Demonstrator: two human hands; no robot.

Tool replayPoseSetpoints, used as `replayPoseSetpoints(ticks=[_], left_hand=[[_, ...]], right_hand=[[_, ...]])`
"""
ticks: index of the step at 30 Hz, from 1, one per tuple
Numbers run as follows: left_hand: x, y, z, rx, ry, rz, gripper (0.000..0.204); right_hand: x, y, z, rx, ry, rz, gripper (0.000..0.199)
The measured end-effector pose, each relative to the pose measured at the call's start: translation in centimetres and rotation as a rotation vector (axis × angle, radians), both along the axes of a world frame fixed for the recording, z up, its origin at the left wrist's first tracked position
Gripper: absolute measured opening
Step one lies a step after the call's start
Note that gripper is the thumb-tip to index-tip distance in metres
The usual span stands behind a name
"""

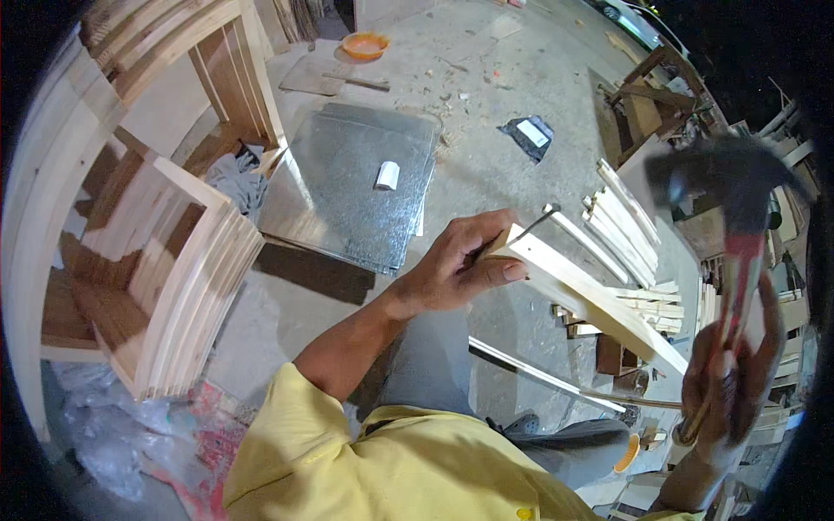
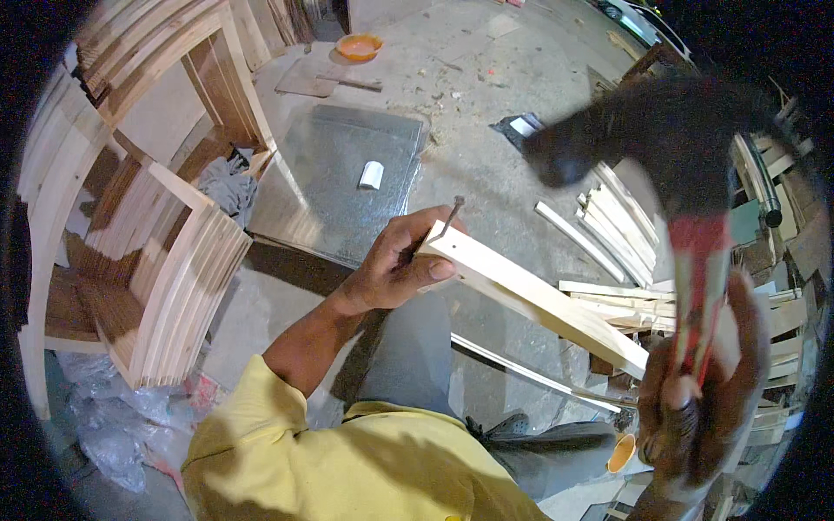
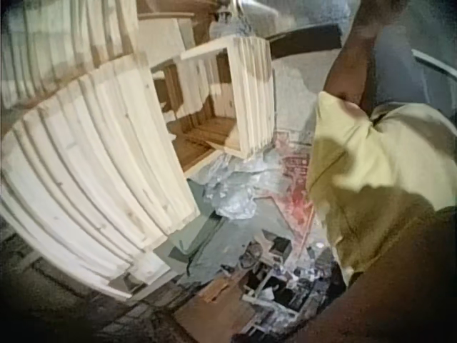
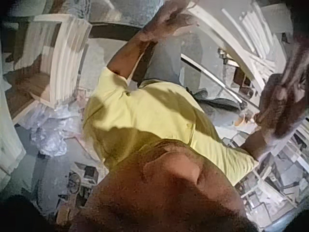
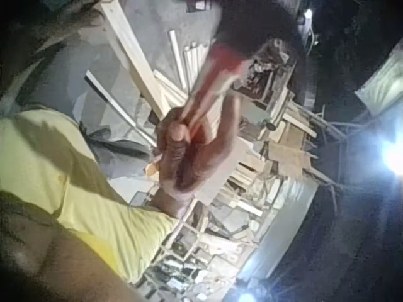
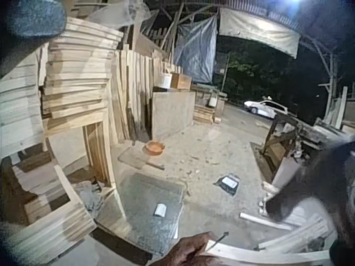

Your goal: Assembling a rectangular wooden frame using wood glue and nails with a hammer.

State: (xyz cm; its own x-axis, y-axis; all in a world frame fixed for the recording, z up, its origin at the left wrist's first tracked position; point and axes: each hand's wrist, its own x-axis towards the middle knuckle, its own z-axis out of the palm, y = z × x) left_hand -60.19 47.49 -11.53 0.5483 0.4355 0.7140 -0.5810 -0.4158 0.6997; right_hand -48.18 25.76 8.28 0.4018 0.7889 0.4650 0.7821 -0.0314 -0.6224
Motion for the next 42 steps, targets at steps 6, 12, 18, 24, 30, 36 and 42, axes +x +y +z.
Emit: replayPoseSetpoints(ticks=[6,12,18,24,30,36,42], left_hand=[[-0.2,-0.5,-0.3,-0.019,-0.004,-0.008,0.037],[-0.5,-0.5,0.0,-0.022,-0.021,-0.005,0.034],[-0.6,-0.9,0.5,0.008,-0.052,0.053,0.032],[-0.6,-0.3,0.1,0.008,0.032,-0.006,0.030],[-0.9,-0.4,0.0,-0.017,0.094,0.014,0.029],[-0.5,-0.2,-0.4,0.002,0.027,-0.018,0.029],[-0.5,-0.2,-0.4,0.041,-0.003,-0.004,0.030]], right_hand=[[-0.4,2.2,2.5,-0.368,-0.139,0.071,0.047],[0.2,1.7,2.6,-0.096,-0.029,0.125,0.052],[0.7,1.2,1.5,-0.427,-0.660,0.229,0.042],[0.6,0.7,1.1,0.002,0.142,0.128,0.055],[1.5,0.5,1.0,-0.608,-0.320,0.122,0.043],[3.7,-0.4,2.2,0.346,0.385,-0.003,0.063],[2.2,-0.7,-0.7,-0.201,-0.003,0.068,0.050]])
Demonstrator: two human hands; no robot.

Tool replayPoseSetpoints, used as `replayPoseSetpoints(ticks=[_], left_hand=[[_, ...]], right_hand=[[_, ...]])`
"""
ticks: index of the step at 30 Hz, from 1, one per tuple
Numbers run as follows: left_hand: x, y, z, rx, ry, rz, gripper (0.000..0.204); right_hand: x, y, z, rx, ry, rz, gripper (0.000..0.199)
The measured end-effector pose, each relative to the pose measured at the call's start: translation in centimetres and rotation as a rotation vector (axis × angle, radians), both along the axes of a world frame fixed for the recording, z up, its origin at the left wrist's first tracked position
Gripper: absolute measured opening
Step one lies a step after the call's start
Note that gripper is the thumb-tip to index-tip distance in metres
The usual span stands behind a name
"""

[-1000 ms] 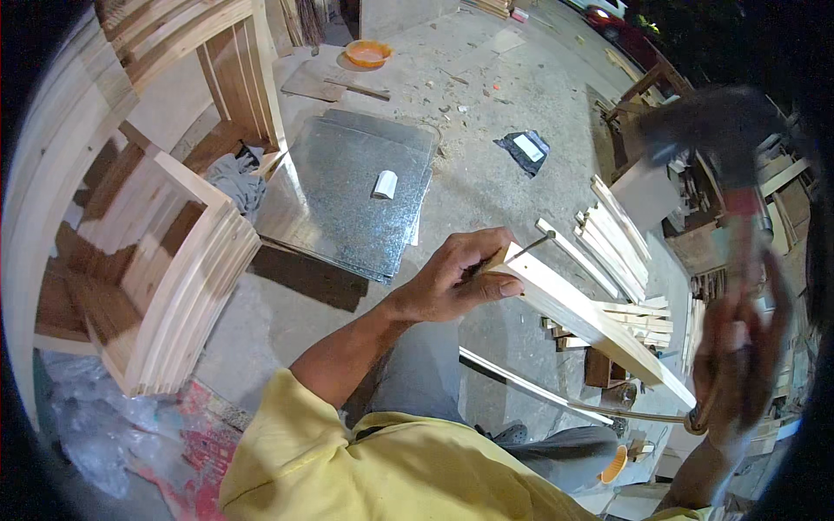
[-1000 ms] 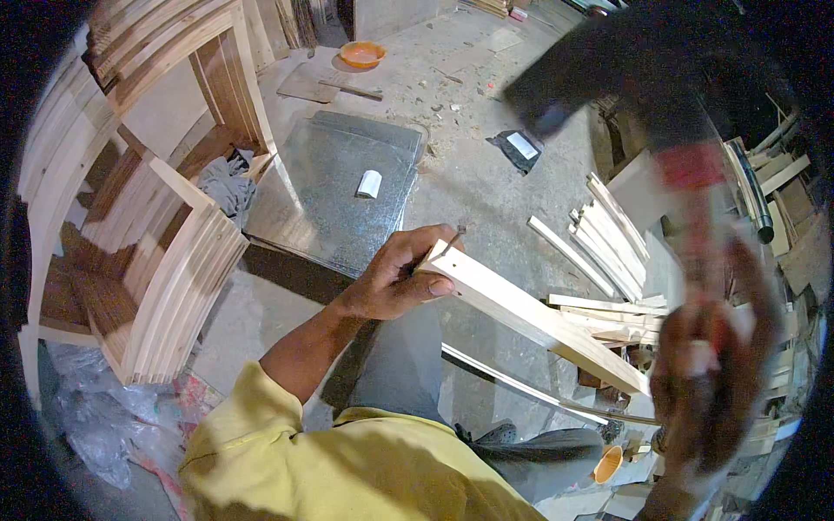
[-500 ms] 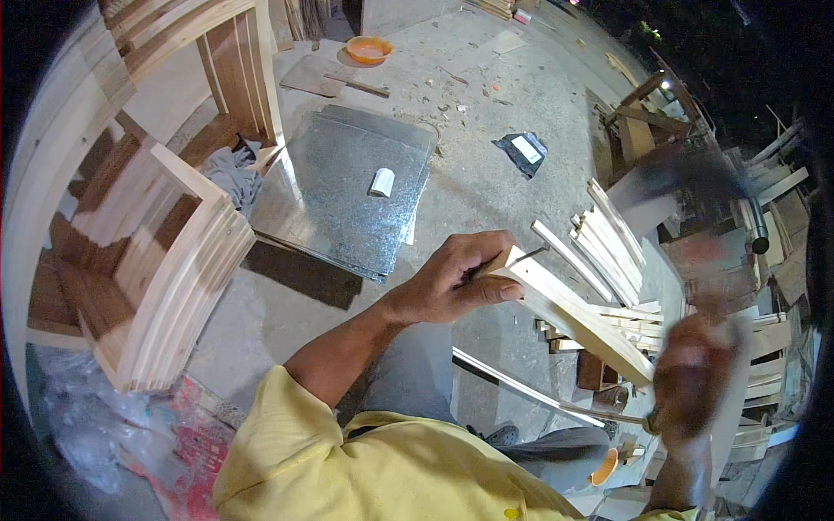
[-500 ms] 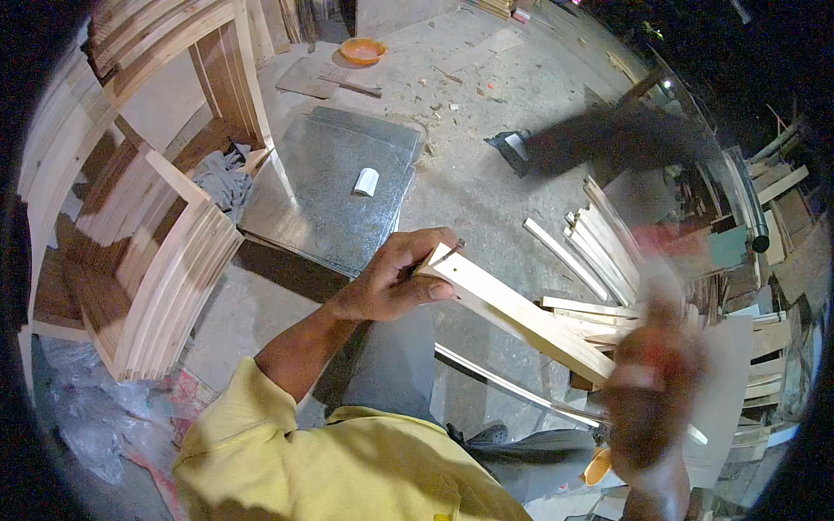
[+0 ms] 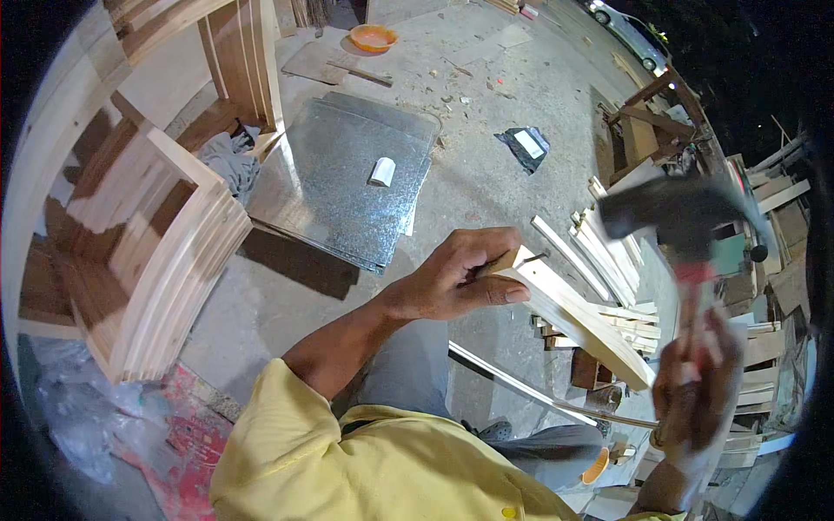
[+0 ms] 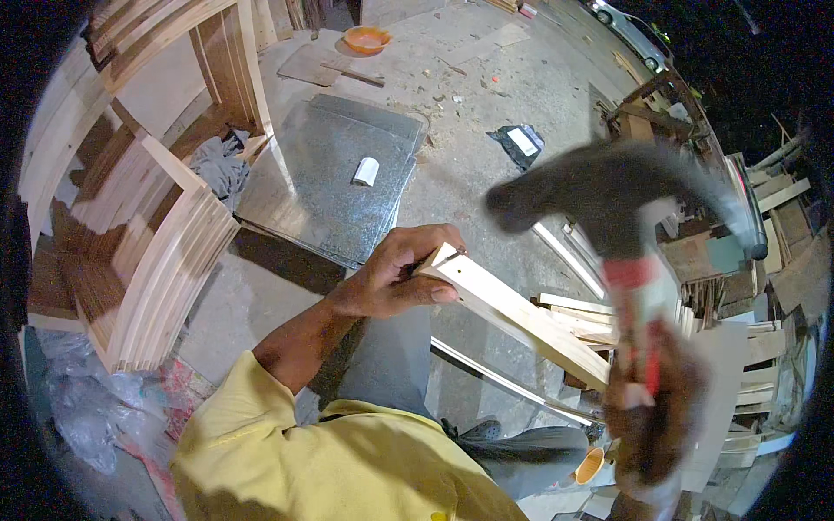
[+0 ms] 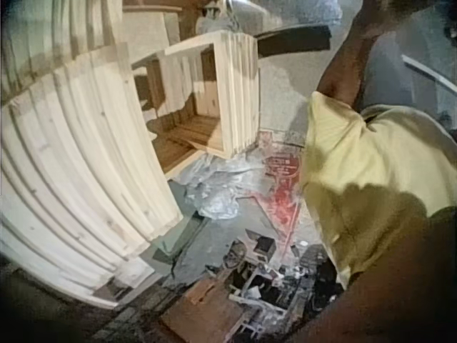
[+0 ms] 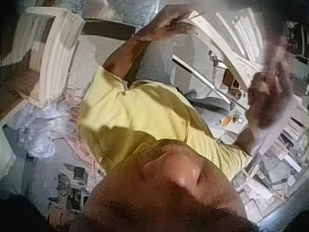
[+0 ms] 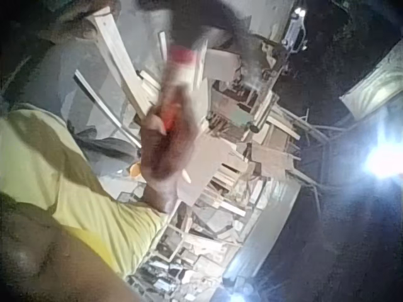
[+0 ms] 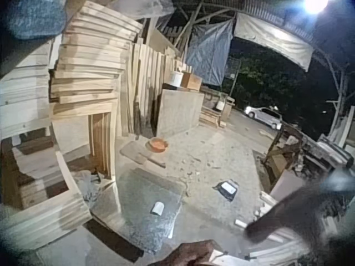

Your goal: Assembling a rectangular wooden frame using wood glue and nails with a hammer.

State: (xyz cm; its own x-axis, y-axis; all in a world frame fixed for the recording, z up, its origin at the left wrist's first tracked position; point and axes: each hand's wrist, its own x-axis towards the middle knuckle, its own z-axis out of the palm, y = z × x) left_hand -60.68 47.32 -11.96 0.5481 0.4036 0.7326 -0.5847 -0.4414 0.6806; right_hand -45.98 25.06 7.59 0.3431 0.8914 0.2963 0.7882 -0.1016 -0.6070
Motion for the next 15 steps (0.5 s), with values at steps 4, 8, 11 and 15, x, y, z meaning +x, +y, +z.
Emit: replayPoseSetpoints(ticks=[4,8,11,15], left_hand=[[-0.1,0.0,0.2,0.021,0.023,0.056,0.030],[0.2,0.1,0.2,0.046,-0.016,0.058,0.029],[0.3,0.2,0.0,0.039,-0.032,0.054,0.029],[0.2,0.3,-0.1,0.064,-0.043,0.046,0.030]], right_hand=[[-0.7,0.5,-1.0,-0.186,-0.036,0.108,0.045],[-1.1,1.3,-1.3,-0.087,-0.045,0.155,0.050],[-1.7,1.8,-1.2,-0.039,0.003,0.150,0.052],[-2.2,2.0,-0.9,0.021,0.036,0.075,0.053]])
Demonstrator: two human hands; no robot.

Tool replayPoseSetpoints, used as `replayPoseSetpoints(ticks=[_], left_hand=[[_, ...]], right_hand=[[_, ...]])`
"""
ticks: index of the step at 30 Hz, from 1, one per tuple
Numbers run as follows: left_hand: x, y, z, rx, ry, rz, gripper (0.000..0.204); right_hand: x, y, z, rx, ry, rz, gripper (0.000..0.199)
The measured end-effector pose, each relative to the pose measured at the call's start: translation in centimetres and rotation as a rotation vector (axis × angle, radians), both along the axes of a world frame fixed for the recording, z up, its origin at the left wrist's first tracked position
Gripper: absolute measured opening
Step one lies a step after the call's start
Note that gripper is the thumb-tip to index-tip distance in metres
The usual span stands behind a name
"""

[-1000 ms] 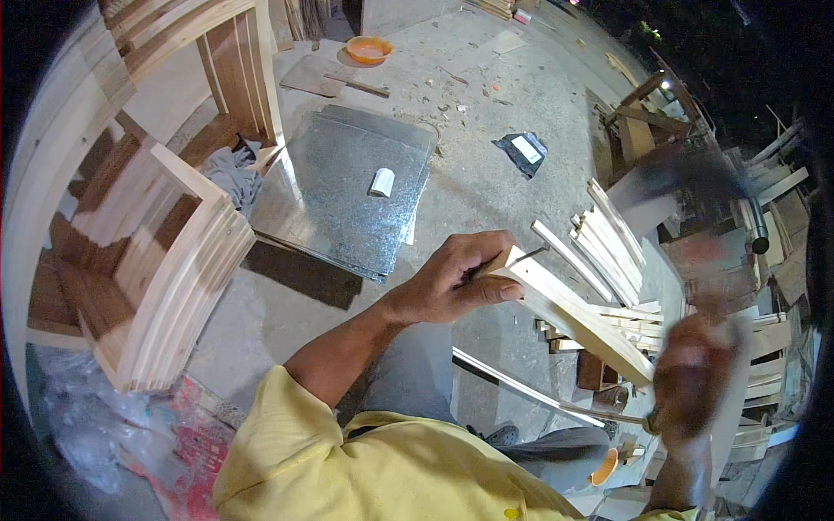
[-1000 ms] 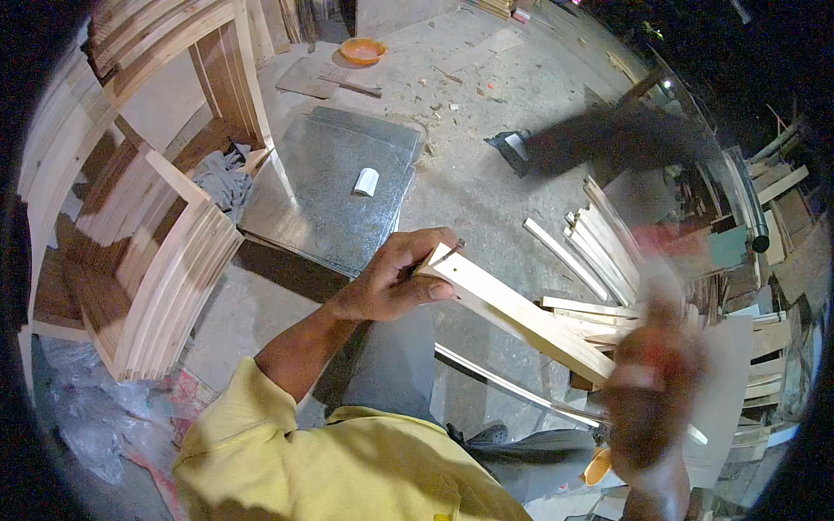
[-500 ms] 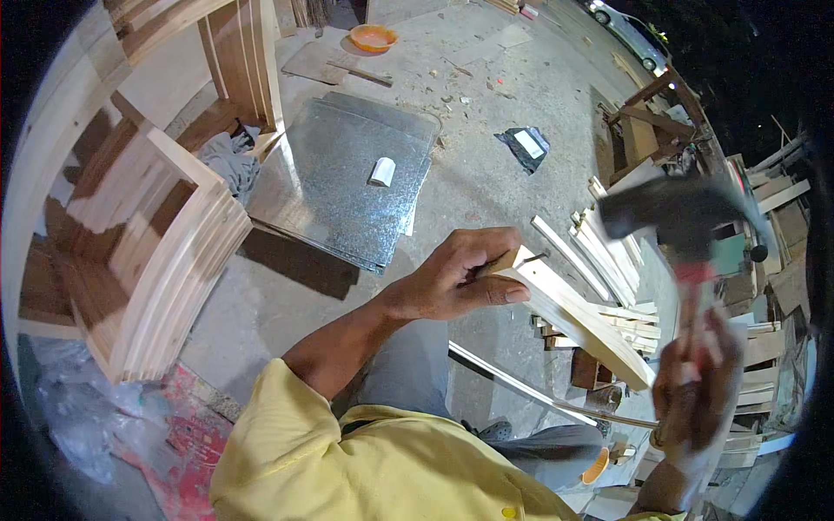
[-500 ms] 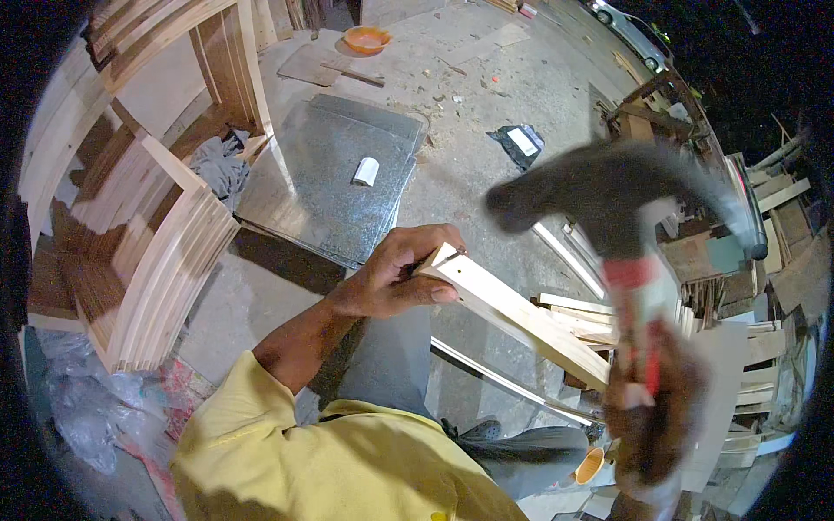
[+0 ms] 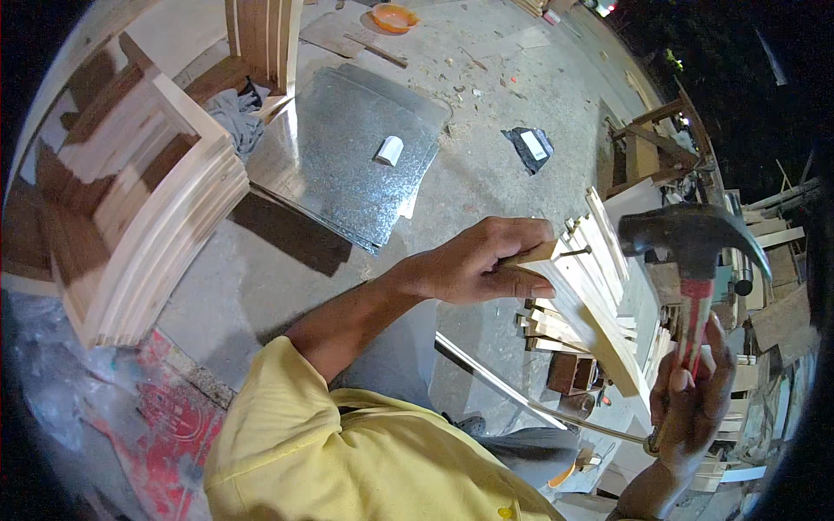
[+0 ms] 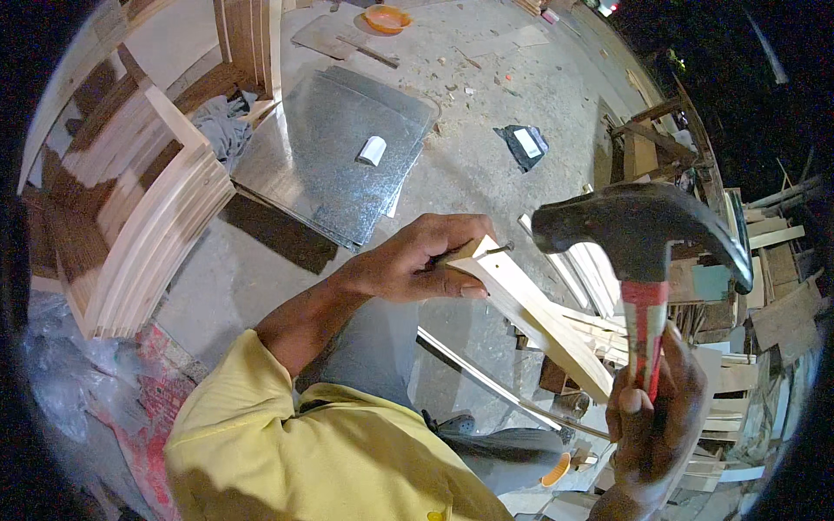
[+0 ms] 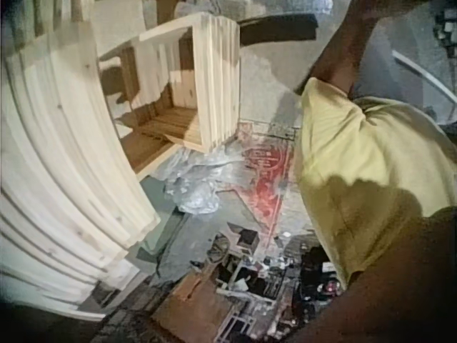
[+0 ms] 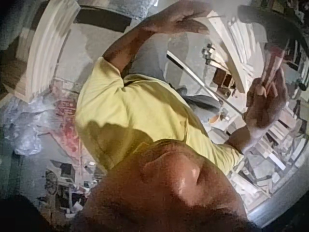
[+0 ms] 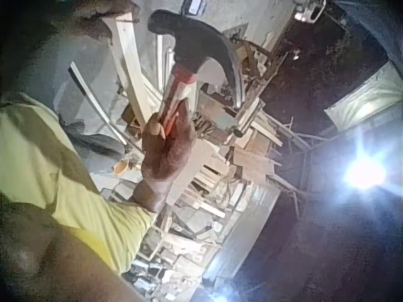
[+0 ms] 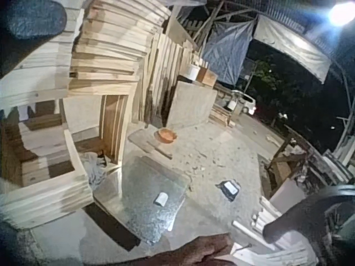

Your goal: Assembling a rectangular wooden frame using wood glue and nails with a hammer.

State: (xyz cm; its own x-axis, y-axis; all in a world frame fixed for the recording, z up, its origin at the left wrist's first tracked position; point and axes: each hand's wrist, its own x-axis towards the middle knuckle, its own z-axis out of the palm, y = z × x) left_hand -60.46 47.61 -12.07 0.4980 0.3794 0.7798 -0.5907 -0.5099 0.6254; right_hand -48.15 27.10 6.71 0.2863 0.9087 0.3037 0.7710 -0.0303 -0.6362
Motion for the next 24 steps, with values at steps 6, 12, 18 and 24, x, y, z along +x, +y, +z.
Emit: replayPoseSetpoints(ticks=[6,12,18,24], left_hand=[[0.0,0.0,0.3,0.011,-0.057,0.008,0.029],[-0.3,-0.1,0.6,-0.040,-0.017,-0.035,0.029],[-0.3,0.0,0.7,-0.074,0.000,-0.084,0.029],[-0.3,0.1,0.7,-0.122,0.064,-0.109,0.027]], right_hand=[[1.1,-1.0,0.5,-0.159,-0.139,-0.041,0.044],[4.4,-2.5,2.9,0.125,-0.038,-0.007,0.045],[4.2,-2.3,3.2,0.391,0.375,0.113,0.042],[3.6,-2.4,2.8,-0.162,-0.517,-0.040,0.039]])
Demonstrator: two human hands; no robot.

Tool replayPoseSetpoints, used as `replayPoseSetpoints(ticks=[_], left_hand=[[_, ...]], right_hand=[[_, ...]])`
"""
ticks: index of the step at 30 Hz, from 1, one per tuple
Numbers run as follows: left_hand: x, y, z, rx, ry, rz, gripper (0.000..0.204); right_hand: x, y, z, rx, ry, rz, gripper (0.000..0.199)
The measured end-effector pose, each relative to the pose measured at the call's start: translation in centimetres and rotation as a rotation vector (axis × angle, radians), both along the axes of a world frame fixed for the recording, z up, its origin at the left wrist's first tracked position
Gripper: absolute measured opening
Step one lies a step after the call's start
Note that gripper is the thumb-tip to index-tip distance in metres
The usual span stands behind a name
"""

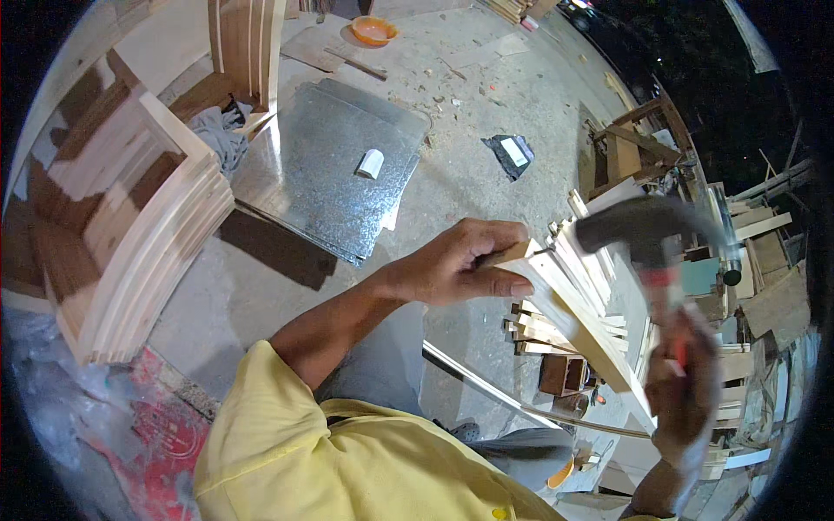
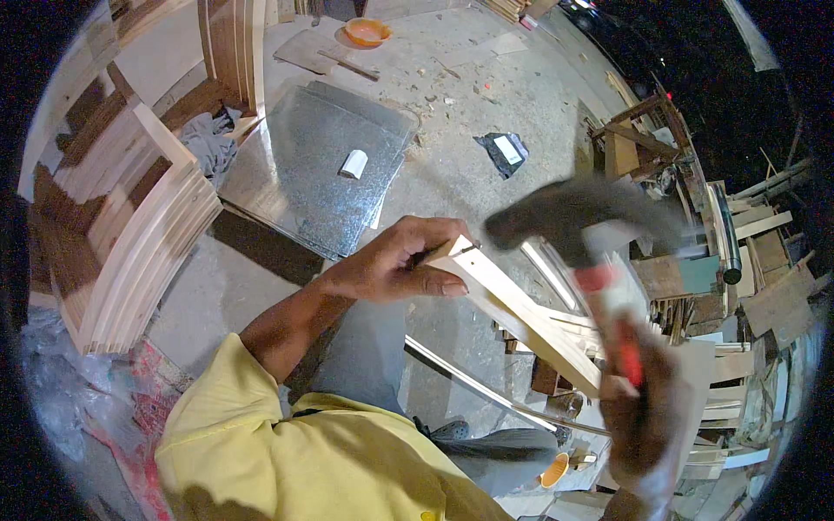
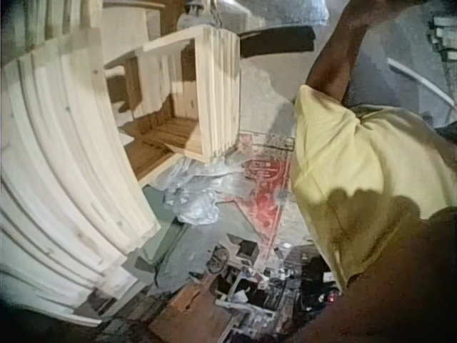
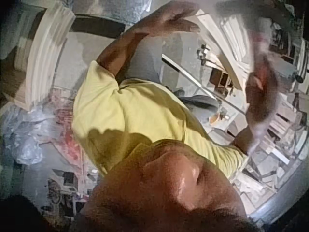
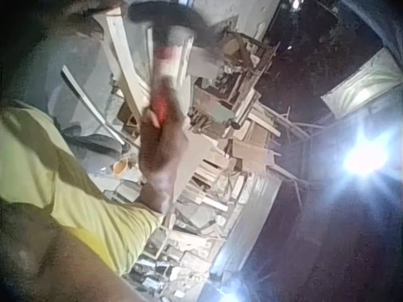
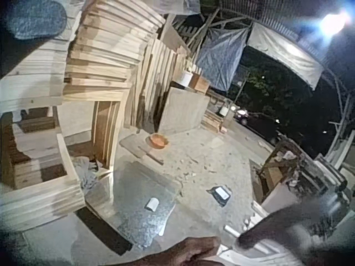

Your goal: Assembling a rectangular wooden frame using wood glue and nails with a hammer.

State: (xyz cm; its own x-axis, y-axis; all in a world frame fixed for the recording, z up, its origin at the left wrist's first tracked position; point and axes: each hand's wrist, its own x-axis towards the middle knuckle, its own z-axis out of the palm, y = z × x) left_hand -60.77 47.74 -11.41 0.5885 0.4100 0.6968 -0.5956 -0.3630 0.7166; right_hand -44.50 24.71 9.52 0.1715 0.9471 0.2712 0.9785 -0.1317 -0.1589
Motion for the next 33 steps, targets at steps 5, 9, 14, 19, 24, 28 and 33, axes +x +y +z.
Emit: replayPoseSetpoints(ticks=[5,9,14,19,24,28,33], left_hand=[[0.2,0.1,-0.2,0.007,-0.027,0.003,0.027],[0.3,0.0,-0.1,0.026,-0.026,0.036,0.027],[0.1,0.0,-0.1,0.029,0.006,0.053,0.027],[0.1,-0.1,-0.4,0.044,0.016,0.068,0.029],[0.3,-0.1,-0.1,0.019,0.012,0.061,0.031],[0.1,-0.2,-0.3,0.010,0.017,0.097,0.030],[0.0,-1.2,-1.6,-0.237,-0.101,0.052,0.026]], right_hand=[[1.5,-0.8,4.5,0.115,1.391,0.289,0.032],[-1.1,0.2,-0.2,0.304,0.610,0.318,0.031],[-0.9,0.9,0.3,0.102,0.465,-0.033,0.043],[2.4,1.8,4.4,-0.550,1.156,0.571,0.057],[-3.6,2.4,-0.9,-0.205,0.038,0.063,0.050],[-3.8,2.3,-1.8,0.237,0.579,0.030,0.059],[-3.7,2.3,-2.5,0.399,0.724,0.098,0.067]])
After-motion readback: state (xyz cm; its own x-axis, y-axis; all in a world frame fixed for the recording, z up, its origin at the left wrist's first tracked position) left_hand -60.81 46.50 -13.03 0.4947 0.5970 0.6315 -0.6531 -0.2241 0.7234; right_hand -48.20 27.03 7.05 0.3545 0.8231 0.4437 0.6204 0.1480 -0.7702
